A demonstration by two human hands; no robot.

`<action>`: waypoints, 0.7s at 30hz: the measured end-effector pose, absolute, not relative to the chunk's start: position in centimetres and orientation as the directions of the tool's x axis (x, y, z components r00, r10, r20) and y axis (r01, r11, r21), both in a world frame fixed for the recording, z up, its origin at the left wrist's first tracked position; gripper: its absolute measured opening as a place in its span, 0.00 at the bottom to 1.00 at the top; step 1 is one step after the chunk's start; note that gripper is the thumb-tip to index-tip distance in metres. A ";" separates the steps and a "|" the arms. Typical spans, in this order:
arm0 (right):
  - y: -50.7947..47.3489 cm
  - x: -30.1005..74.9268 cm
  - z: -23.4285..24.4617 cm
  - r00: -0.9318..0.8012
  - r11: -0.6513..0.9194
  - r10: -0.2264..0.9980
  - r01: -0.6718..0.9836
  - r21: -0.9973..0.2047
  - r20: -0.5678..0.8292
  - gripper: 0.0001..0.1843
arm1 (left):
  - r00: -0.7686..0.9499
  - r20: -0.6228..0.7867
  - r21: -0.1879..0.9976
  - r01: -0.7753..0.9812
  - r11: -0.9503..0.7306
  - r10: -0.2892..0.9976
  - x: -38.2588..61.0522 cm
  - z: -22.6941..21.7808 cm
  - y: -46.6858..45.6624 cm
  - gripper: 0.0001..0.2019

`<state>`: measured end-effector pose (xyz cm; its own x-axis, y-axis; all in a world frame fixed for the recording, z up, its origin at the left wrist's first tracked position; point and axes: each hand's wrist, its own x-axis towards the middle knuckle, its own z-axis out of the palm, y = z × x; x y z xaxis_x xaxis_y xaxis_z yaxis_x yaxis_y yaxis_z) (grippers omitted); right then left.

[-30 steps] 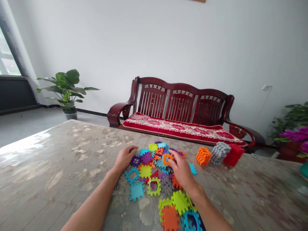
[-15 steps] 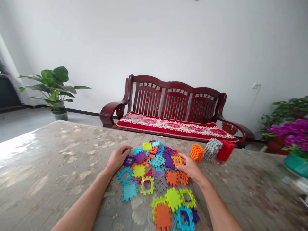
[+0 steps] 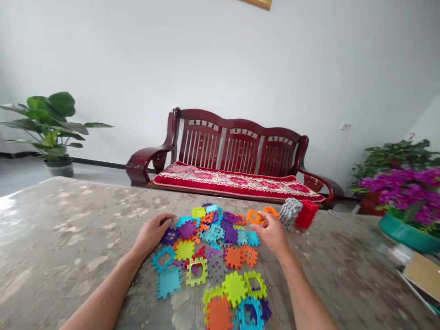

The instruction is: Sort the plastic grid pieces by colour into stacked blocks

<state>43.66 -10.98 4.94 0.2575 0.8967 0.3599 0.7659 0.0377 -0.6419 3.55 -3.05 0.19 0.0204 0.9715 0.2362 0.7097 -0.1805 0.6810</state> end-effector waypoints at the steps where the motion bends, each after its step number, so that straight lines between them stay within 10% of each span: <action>1: -11.1 44.2 5.4 0.315 0.000 0.854 0.796 -0.606 0.413 0.30 | 0.020 0.234 0.680 0.712 -0.178 0.972 3.5 0.2 -3.0 0.18; 9: -11.5 46.7 6.9 0.585 -0.355 0.693 0.786 -0.507 0.422 0.33 | 0.041 0.222 0.655 0.734 -0.180 0.974 3.3 0.0 -2.8 0.17; 21: -10.4 46.8 6.5 0.588 -0.463 0.691 0.807 -0.367 0.422 0.35 | 0.051 0.202 0.644 0.745 -0.172 0.978 3.2 -0.2 -2.7 0.18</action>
<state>46.76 -10.35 6.51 0.5876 0.6907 0.4215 0.8071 -0.4629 -0.3666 3.16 -2.69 -0.21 0.0508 0.9781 0.2019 0.7454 -0.1717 0.6442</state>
